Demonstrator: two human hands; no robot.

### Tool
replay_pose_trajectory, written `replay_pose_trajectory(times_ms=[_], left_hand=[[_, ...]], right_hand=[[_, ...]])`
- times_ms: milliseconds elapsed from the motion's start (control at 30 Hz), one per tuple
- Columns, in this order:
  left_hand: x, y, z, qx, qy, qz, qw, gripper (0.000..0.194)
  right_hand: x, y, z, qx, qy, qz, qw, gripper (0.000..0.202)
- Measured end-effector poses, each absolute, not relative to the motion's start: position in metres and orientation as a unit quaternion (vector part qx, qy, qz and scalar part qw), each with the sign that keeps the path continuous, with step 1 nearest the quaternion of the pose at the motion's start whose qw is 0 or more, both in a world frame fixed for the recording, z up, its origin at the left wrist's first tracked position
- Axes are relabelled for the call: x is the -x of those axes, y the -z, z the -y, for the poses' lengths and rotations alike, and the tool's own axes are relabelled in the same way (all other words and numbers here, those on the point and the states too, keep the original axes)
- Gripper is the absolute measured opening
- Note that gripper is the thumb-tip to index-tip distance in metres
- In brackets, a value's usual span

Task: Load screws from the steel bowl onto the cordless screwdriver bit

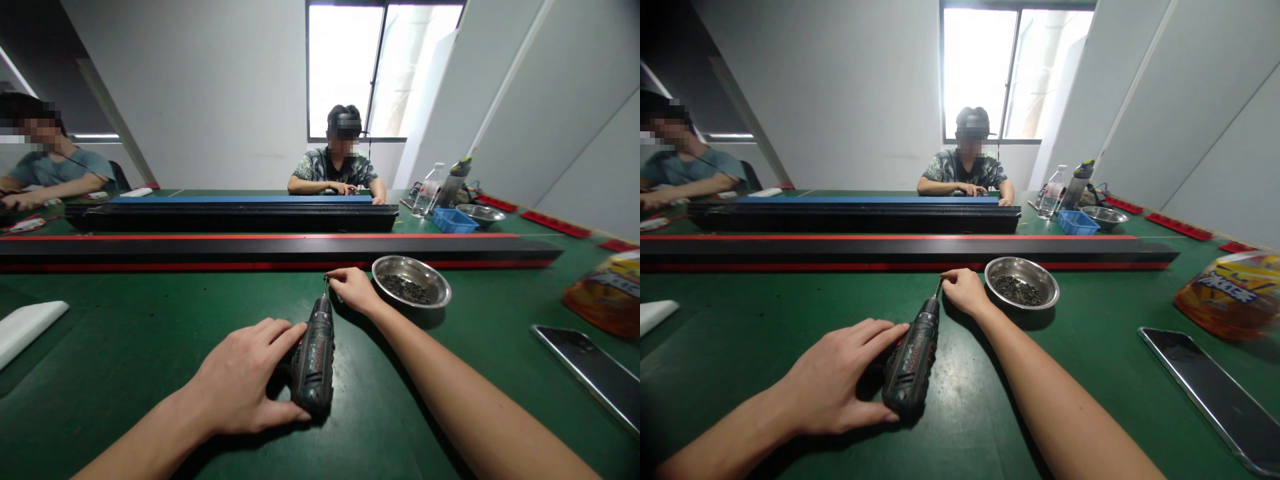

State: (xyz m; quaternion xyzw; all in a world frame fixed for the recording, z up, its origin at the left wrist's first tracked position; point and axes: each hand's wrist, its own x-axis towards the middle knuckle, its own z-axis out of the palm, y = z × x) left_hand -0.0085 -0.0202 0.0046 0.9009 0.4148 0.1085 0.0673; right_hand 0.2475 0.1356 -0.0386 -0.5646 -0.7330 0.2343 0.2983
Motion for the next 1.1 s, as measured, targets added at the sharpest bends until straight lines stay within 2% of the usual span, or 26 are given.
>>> replay_pose_trajectory(times_ms=[300,533,767,1100], left_hand=[[0.008,-0.005,0.02,-0.901,-0.102,-0.415,0.069,0.1],[0.008,-0.006,0.02,-0.899,-0.096,-0.42,0.074,0.099],[0.003,-0.008,0.02,-0.892,-0.086,-0.442,0.044,0.094],[0.002,-0.004,0.014,-0.877,-0.097,-0.47,-0.012,0.089]], right_hand=[[-0.249,0.041,-0.134,0.546,-0.276,0.708,0.352,0.039],[-0.251,0.047,-0.14,0.539,-0.335,0.687,0.354,0.034],[-0.248,0.042,-0.136,0.561,-0.319,0.667,0.372,0.035],[-0.24,0.028,-0.123,0.573,-0.257,0.711,0.318,0.031]])
